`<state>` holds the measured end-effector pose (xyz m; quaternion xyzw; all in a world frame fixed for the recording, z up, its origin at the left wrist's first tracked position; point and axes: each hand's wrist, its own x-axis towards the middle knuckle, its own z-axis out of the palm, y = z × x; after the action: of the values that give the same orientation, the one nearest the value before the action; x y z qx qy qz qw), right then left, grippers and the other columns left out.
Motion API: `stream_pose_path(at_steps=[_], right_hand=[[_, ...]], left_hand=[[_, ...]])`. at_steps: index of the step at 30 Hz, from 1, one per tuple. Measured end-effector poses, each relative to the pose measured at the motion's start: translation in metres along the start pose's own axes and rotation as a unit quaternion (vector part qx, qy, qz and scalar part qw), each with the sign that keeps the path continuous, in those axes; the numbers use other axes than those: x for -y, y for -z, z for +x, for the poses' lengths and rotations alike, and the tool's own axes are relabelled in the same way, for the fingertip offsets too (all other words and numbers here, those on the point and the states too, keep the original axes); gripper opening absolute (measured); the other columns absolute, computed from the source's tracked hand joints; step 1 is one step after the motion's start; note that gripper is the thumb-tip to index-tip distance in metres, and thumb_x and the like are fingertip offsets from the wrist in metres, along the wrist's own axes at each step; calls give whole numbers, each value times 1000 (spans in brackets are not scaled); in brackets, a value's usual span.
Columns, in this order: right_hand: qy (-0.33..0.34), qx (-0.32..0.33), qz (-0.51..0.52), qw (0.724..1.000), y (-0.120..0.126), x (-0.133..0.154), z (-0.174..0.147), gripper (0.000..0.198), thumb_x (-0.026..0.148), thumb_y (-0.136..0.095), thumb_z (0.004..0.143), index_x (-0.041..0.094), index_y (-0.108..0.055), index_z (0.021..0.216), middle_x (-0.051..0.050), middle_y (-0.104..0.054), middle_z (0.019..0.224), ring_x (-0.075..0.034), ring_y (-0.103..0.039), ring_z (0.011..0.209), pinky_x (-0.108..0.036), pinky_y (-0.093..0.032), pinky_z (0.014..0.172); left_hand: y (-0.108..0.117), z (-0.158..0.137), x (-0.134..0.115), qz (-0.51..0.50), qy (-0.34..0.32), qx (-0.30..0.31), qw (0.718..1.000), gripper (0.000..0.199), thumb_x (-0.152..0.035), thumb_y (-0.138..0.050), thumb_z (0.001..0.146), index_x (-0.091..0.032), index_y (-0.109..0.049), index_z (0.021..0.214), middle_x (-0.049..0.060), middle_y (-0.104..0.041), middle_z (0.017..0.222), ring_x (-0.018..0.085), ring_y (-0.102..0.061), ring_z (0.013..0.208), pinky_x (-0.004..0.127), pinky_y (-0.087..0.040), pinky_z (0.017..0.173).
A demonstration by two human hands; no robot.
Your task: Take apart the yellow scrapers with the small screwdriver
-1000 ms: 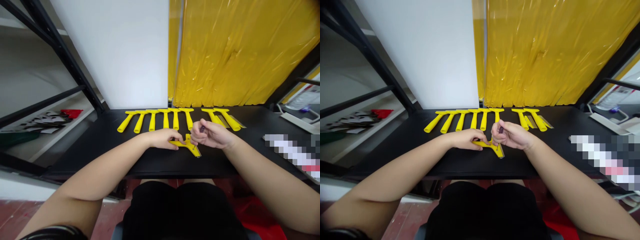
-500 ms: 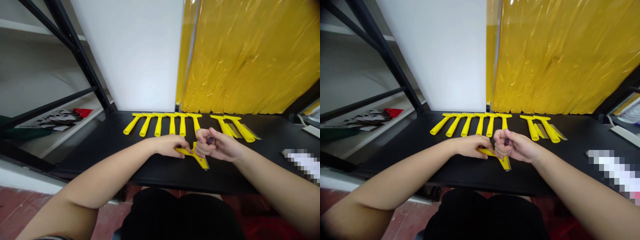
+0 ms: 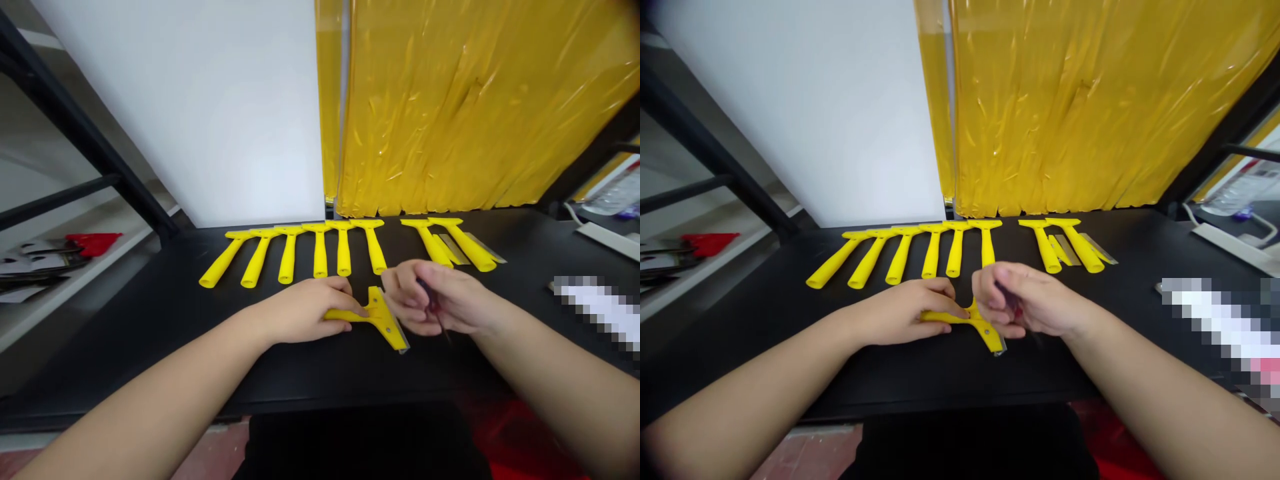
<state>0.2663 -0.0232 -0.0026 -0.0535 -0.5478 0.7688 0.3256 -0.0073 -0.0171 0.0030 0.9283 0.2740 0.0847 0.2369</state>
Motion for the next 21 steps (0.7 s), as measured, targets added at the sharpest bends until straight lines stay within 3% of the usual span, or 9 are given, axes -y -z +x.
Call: stream_pose_path(at_steps=[3,6,8,10,12,14,18,21], right_hand=[[12,-97,-10,995,6,14,2,41,55,-57,108,23,-56,83,2,-46,79,-12,-42,57,-18,-28,39],[34,-218,-92,971,21,27,1,36,59,-57,107,27,-50,91,6,-41,72,-9,-24,49,-19,-20,42],[41,-285,-226,930,33,30,-2,35,59,-57,107,27,-50,96,7,-40,70,-10,-24,51,-22,-20,47],[26,-318,-423,849,44,27,-4,32,56,-58,107,26,-53,99,4,-46,74,-13,-36,59,-26,-28,52],[-20,-311,-572,759,50,21,-5,27,50,-58,106,25,-53,97,1,-52,79,-17,-45,68,-30,-36,60],[-67,-282,-643,709,52,15,-5,22,43,-58,104,25,-51,94,0,-55,81,-19,-48,72,-33,-38,66],[-103,-220,-702,669,54,7,-5,21,35,-61,101,24,-47,89,-3,-58,86,-20,-51,75,-35,-39,70],[-108,-193,-724,653,57,6,-7,18,34,-61,101,23,-50,91,-5,-61,91,-22,-54,80,-35,-40,72]], left_hand=[[0,-1,0,6,-5,-8,1000,39,-22,-76,98,-29,-75,136,6,-71,119,22,-72,108,33,-55,97],[1,-2,-1,19,-6,-14,1000,39,-22,-77,97,-27,-73,136,6,-73,120,23,-72,111,33,-54,98],[3,-3,-2,26,-9,-19,999,34,-23,-77,98,-26,-74,131,5,-75,122,23,-72,113,32,-54,98],[5,-4,-2,30,-12,-25,999,30,-22,-76,98,-25,-75,128,5,-76,124,22,-72,113,31,-53,99],[6,-4,-3,32,-13,-27,999,29,-22,-75,99,-25,-75,127,5,-76,125,21,-73,113,31,-53,99],[6,-4,-3,31,-10,-23,999,29,-22,-75,99,-25,-75,128,5,-76,124,21,-72,112,31,-53,98],[6,-4,-5,33,1,-19,999,34,-23,-77,97,-25,-73,130,6,-75,123,23,-70,116,32,-53,100],[10,-7,-11,40,-16,-58,997,29,-29,-77,96,-23,-76,125,7,-75,118,23,-70,112,33,-54,97]])
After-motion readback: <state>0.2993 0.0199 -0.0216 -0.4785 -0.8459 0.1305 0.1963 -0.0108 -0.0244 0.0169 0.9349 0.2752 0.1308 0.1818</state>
